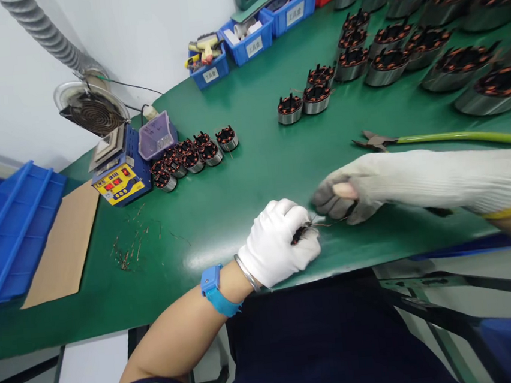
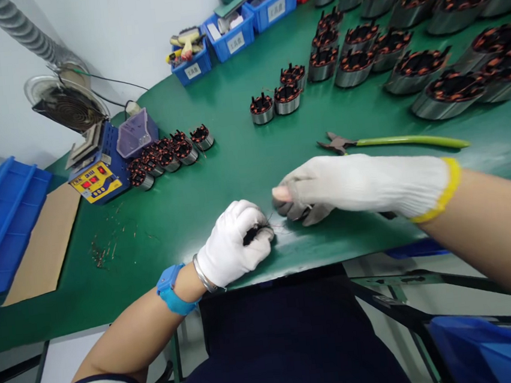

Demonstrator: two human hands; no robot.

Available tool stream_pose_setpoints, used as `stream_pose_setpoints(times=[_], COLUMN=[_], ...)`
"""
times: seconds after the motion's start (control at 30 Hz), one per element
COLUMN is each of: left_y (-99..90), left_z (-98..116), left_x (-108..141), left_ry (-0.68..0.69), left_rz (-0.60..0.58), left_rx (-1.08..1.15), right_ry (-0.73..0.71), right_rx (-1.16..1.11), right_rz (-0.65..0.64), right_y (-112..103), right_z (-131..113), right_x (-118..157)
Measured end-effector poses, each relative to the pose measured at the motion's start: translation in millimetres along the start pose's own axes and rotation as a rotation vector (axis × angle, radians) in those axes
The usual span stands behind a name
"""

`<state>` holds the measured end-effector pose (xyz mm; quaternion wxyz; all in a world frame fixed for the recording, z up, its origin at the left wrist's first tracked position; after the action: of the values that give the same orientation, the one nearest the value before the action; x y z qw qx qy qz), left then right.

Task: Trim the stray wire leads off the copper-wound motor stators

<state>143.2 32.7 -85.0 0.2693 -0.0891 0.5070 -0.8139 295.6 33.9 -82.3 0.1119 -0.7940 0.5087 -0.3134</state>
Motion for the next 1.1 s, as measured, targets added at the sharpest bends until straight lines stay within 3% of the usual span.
stream_pose_setpoints(times=[0.1, 0.3, 0.5, 0.57, 0.7, 0.83, 0.9, 1.0, 1.03, 1.1], left_y=[-0.7, -1.2, -4.0, -4.2, -8.6, -16.5, -12.8, -0.5, 0.8, -5.8], left_z=[-0.1, -1.1, -5.1, -4.1, -5.7, -32.4, -38.6, -30.6, -27.4, -24.6], left_x=[0.4, 1.0, 8.9, 11.1, 11.1, 14.0, 16.2, 20.8, 21.5, 19.5], left_ry=[0.018, 0.044, -0.030, -0.025, -0.027, -0.312, -0.413, -0.448, -0.436, -0.359], left_rz=[0.024, 0.082, 0.224, 0.212, 0.106, 0.026, -0.107, -0.380, -0.403, -0.273], left_rx=[-0.011, -0.003, 0.148, 0.228, 0.412, 0.713, 0.891, 1.125, 1.174, 1.175], right_ry=[0.058, 0.203, 0.193, 0.171, 0.110, 0.006, -0.028, -0.069, -0.067, -0.042], right_rx=[-0.231, -0.385, -0.387, -0.312, -0.107, -0.144, -0.166, -0.267, -0.329, -0.457], right_rz=[-0.363, -0.472, -0.333, -0.244, -0.042, 0.034, 0.057, 0.050, 0.039, 0.028], right_y=[28.9, 51.7, 54.0, 53.9, 48.6, 45.3, 43.4, 43.2, 43.6, 43.7], right_z=[-6.4, -3.9, -0.7, -1.3, -3.2, -5.9, -7.2, -10.8, -11.3, -11.4], right_x=[-10.1, -16.2, -9.6, -5.1, 7.0, 15.0, 16.6, 16.4, 15.8, 14.6])
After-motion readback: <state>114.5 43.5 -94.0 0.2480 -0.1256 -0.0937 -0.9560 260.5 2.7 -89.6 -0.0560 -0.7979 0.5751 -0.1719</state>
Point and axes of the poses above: each hand's wrist, its own x-axis away from the middle knuckle, its own y-axis out of the palm, z = x × y, the point moved 7 cm from there along -x, towards the middle knuckle, and after that the axes turned 6 degrees about -z, right-handed, at the moved point
